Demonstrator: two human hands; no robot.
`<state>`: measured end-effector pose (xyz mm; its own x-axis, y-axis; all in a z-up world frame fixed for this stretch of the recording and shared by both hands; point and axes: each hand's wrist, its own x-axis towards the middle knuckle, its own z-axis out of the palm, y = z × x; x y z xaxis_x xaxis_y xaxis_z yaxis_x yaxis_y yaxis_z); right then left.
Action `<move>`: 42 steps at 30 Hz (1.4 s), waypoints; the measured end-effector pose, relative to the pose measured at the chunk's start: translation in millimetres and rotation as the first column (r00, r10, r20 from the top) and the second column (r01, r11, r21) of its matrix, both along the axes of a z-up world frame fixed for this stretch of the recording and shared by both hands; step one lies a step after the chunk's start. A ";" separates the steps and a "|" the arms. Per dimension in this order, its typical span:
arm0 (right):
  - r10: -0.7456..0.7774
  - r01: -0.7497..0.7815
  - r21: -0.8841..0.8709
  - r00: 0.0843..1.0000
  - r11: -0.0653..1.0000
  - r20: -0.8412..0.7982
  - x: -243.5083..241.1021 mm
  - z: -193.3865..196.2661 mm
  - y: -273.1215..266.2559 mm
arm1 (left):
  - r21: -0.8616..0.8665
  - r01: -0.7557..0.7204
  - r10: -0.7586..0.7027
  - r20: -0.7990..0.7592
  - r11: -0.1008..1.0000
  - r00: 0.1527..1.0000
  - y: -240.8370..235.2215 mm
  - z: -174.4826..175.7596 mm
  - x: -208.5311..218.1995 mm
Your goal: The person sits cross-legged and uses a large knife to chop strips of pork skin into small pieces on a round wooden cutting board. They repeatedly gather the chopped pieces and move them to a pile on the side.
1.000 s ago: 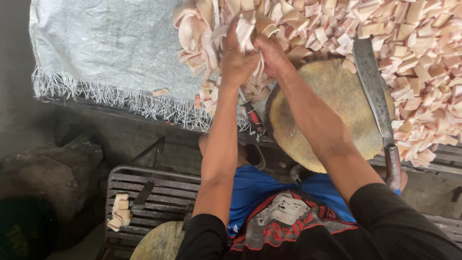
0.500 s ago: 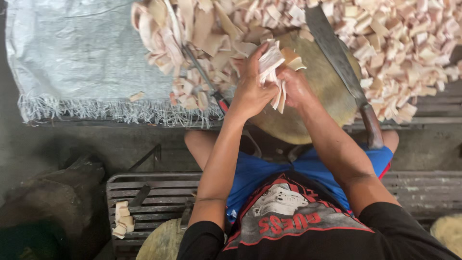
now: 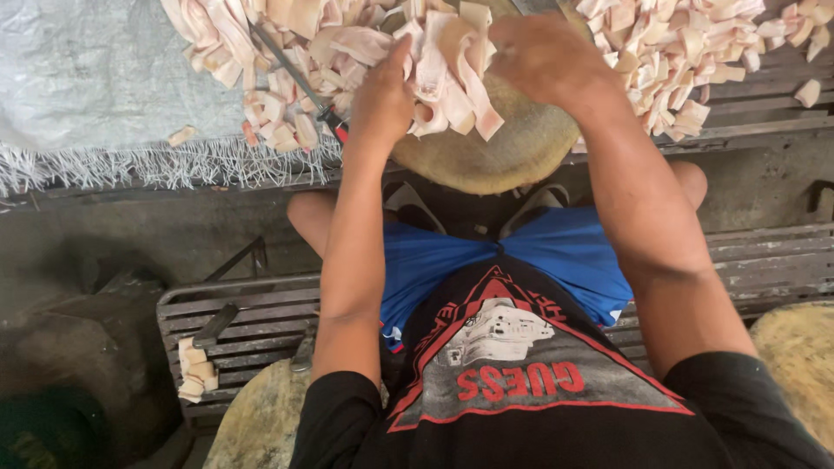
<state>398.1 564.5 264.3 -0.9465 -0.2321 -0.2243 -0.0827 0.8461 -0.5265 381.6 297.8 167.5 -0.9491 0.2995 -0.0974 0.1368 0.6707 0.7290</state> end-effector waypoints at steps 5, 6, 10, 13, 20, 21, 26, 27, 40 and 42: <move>-0.258 0.286 0.057 0.921 0.957 -0.292 75.6 -47.6 68.7 | -0.391 -0.154 0.067 -0.228 0.907 0.971 16.2 27.0 15.9; -0.312 0.348 0.107 0.914 0.931 -0.261 86.7 -62.1 78.2 | -0.382 -0.192 0.055 -0.342 0.904 0.938 26.8 28.9 20.4; -0.321 0.331 0.005 0.917 0.943 -0.236 107.3 -103.0 103.3 | -0.344 -0.199 0.061 -0.373 0.918 0.926 86.1 23.4 35.0; -0.365 0.361 -0.073 0.928 0.930 -0.067 106.1 -111.1 120.4 | -0.310 -0.245 0.125 -0.360 0.919 0.925 103.9 8.1 30.3; -0.430 0.440 -0.246 0.898 0.864 0.095 129.2 -106.1 126.4 | -0.209 -0.335 0.251 -0.347 0.919 0.904 111.1 -31.2 -19.4; -0.500 0.556 -0.257 0.828 0.790 0.255 138.7 -104.3 125.8 | -0.145 -0.326 0.254 -0.371 0.934 0.893 110.6 -33.0 -24.2; -0.557 0.491 -0.467 0.830 0.736 -0.006 195.0 -105.7 110.2 | 0.147 -0.175 0.226 -0.501 0.973 0.835 106.3 -21.8 -18.9; -0.583 0.583 -0.562 0.786 0.587 0.207 206.4 -105.9 106.7 | 0.192 -0.166 0.234 -0.428 0.967 0.873 108.9 -13.8 -11.3; -0.565 0.466 -0.389 0.803 0.794 -0.191 257.5 -71.2 100.0 | 0.634 -0.384 -0.042 0.550 0.671 0.834 179.4 -32.1 91.0; -0.521 0.447 -0.295 0.814 0.844 -0.257 257.4 -71.2 100.0 | 0.658 -0.408 -0.094 0.588 0.633 0.803 172.7 -54.0 99.2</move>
<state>655.4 664.5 193.1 -0.9573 0.2691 0.1056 0.1157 0.6914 -0.7132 480.9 470.5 113.4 -0.8422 0.3535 -0.4071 -0.4803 -0.1487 0.8644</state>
